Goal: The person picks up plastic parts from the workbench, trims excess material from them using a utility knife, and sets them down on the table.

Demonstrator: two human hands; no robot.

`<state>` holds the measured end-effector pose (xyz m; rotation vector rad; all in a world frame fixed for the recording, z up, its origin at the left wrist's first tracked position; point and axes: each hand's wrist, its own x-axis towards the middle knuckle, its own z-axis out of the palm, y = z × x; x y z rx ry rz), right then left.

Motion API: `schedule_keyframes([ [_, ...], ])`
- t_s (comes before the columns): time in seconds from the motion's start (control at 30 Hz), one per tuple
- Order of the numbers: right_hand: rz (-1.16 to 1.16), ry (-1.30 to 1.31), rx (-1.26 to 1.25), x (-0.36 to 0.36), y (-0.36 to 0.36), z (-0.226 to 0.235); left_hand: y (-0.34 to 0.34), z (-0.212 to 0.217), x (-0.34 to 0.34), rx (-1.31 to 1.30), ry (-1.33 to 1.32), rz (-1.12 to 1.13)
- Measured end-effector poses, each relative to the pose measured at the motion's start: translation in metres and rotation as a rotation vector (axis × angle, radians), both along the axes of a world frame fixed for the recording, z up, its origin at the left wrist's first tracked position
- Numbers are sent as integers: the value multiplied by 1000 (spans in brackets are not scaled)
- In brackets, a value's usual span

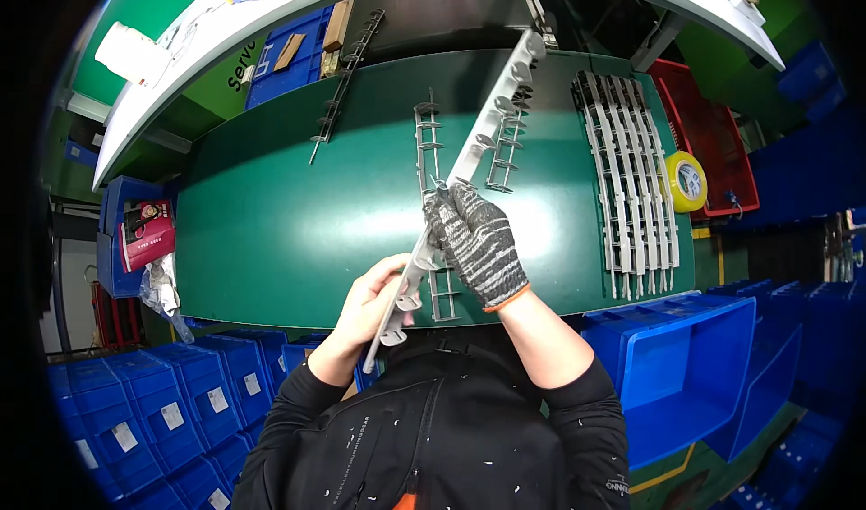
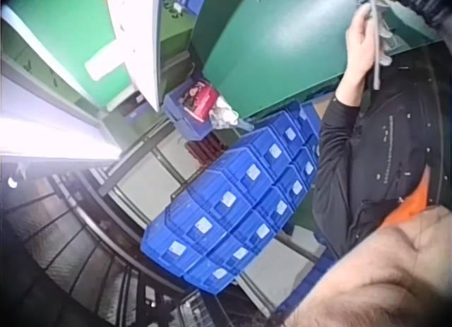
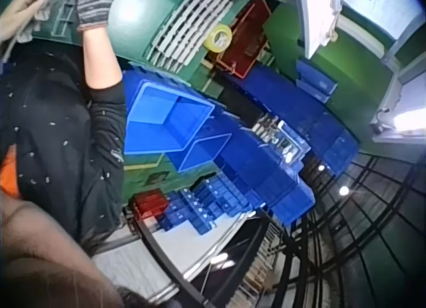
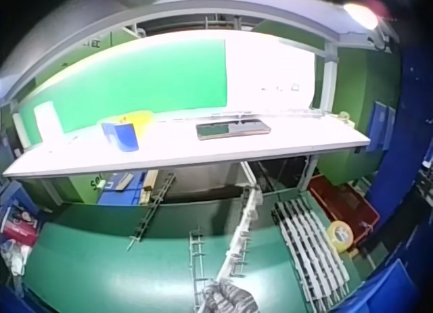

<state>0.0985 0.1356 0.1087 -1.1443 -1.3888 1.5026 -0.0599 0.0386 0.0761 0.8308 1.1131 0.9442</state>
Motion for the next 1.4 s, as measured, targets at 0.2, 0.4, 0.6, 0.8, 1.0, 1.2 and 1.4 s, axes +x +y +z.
schedule_keyframes([
  [0.2, 100, -258, 287, 20, -33, -26, -5, -5, -7, -144, -138, 255],
  [0.4, 265, -511, 465, 0, -53, -28, -3, -9, -14, -163, -160, 322],
  [0.6, 288, -351, 371, -1, -48, -34, -1, -13, -15, -154, -157, 410],
  [0.8, 269, -750, 374, -12, -21, -85, -8, -57, -43, -110, -101, 444],
  [1.0, 448, -1254, 221, -40, -9, -104, -29, -136, -67, -151, 65, 457],
  [1.2, 341, -1216, 326, -35, -5, -108, -9, -119, -83, -163, 637, 19],
  [1.4, 192, -737, 785, -7, -30, -71, 44, -64, -121, 79, 524, 421],
])
